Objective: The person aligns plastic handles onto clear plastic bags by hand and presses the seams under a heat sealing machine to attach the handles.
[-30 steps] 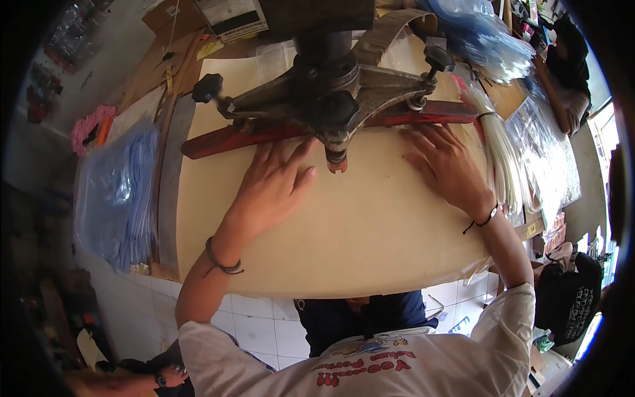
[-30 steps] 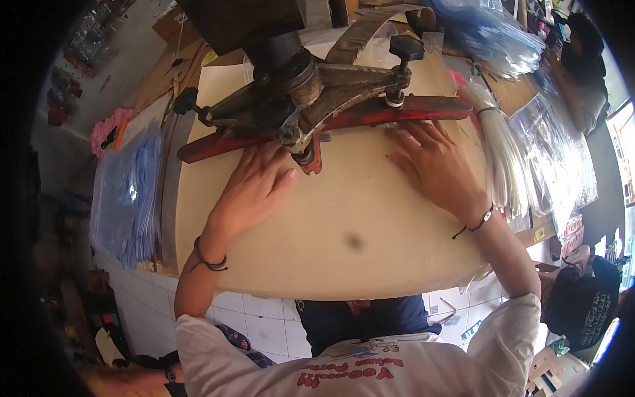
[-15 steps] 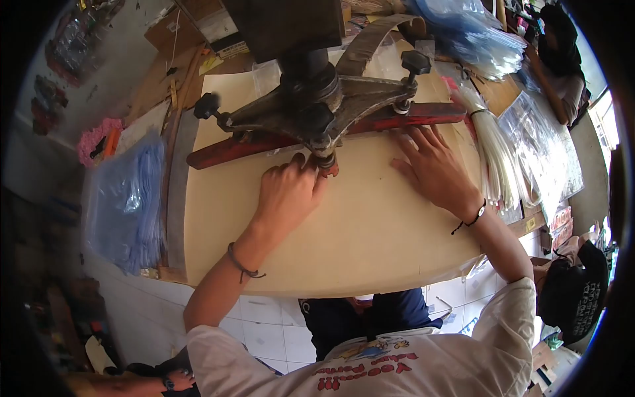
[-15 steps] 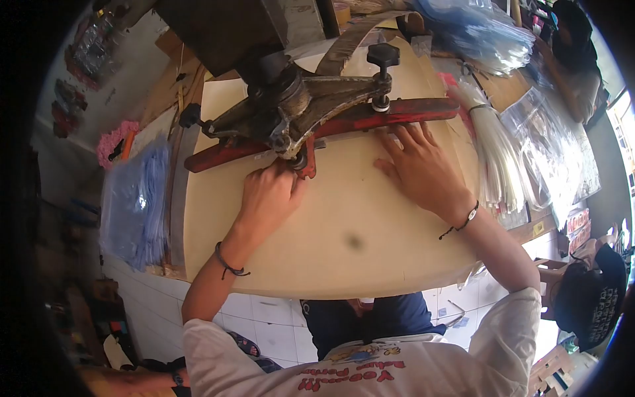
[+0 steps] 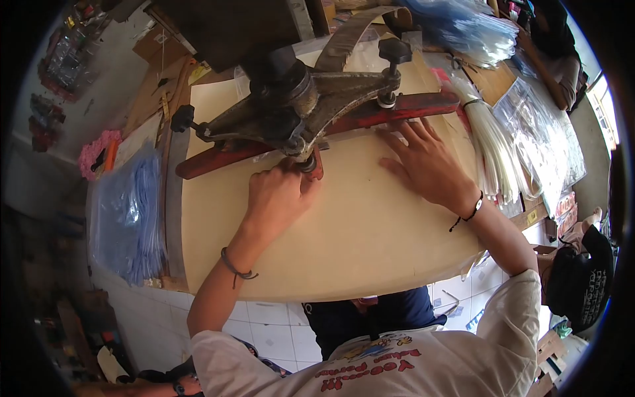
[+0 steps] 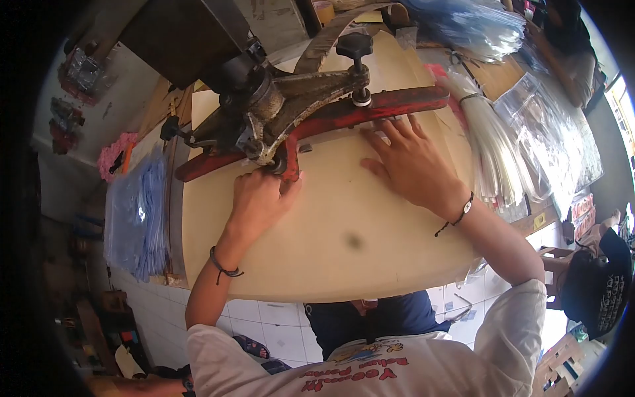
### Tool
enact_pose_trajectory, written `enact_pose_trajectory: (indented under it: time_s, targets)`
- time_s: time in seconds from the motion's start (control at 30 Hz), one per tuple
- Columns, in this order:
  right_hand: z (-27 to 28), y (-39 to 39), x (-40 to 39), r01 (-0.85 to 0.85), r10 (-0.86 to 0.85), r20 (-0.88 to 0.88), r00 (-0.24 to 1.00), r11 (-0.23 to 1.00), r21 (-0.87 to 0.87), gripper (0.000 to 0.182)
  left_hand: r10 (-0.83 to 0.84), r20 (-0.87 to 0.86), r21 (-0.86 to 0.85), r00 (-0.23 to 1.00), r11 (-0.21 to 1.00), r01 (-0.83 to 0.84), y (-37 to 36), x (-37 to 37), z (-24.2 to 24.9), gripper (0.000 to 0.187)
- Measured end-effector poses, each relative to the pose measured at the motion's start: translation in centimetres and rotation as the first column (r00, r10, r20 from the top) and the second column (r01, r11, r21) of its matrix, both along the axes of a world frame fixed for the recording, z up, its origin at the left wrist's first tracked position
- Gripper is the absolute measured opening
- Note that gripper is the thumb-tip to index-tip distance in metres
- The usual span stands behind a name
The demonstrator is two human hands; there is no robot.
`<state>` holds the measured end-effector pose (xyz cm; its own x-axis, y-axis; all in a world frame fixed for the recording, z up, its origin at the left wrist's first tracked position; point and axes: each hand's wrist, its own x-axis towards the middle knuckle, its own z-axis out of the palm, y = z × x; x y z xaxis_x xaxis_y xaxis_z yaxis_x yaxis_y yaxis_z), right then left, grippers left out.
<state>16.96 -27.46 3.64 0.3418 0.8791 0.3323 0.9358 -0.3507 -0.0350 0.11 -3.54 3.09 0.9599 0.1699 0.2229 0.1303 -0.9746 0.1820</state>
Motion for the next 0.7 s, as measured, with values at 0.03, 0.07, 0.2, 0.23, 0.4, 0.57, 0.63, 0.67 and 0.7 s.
enact_pose_trajectory:
  time_s: [0.03, 0.07, 0.2, 0.23, 0.4, 0.57, 0.63, 0.67, 0.7]
  targets:
    - [-0.05, 0.02, -0.01, -0.001, 0.001, 0.014, 1.000, 1.000, 0.008, 0.050, 0.011, -0.016, 0.013, 1.000, 1.000, -0.011, -0.03, 0.03, 0.04, 0.034]
    - [-0.06, 0.02, -0.01, 0.000, 0.000, 0.001, 1.000, 1.000, 0.005, 0.050, 0.023, -0.032, 0.027, 0.999, 0.999, -0.022, -0.11, 0.05, 0.12, 0.035]
    - [0.21, -0.08, 0.02, 0.007, -0.007, -0.027, 1.000, 1.000, -0.018, 0.050, 0.034, -0.073, 0.039, 0.997, 0.999, -0.031, 0.01, 0.13, 0.02, 0.037]
    - [0.24, -0.04, -0.03, 0.009, -0.009, -0.031, 0.999, 1.000, -0.025, 0.050, 0.038, -0.075, 0.042, 0.996, 0.999, -0.035, 0.06, 0.13, -0.05, 0.037]
    - [0.33, -0.30, 0.00, 0.018, -0.020, -0.044, 0.999, 0.998, -0.052, 0.051, 0.048, -0.090, 0.037, 0.995, 0.998, -0.045, 0.43, 0.00, 0.18, 0.037]
    - [0.43, -0.37, -0.11, 0.029, -0.033, -0.047, 0.998, 0.996, -0.080, 0.050, 0.044, -0.062, 0.062, 0.997, 0.997, -0.040, 0.33, -0.16, -0.03, 0.036]
    - [0.34, -0.42, -0.16, 0.030, -0.031, -0.019, 0.999, 0.998, -0.052, 0.050, 0.044, -0.045, 0.077, 0.998, 0.996, -0.040, 0.19, -0.35, -0.04, 0.036]
    - [0.43, -0.44, -0.23, 0.031, -0.033, -0.036, 0.999, 0.998, -0.055, 0.050, 0.046, -0.051, 0.093, 0.998, 0.995, -0.041, 0.17, -0.46, 0.15, 0.035]
    - [0.62, -0.42, -0.27, 0.032, -0.035, -0.051, 0.998, 0.998, -0.058, 0.049, 0.049, -0.055, 0.109, 0.997, 0.993, -0.043, 0.20, -0.55, 0.31, 0.035]
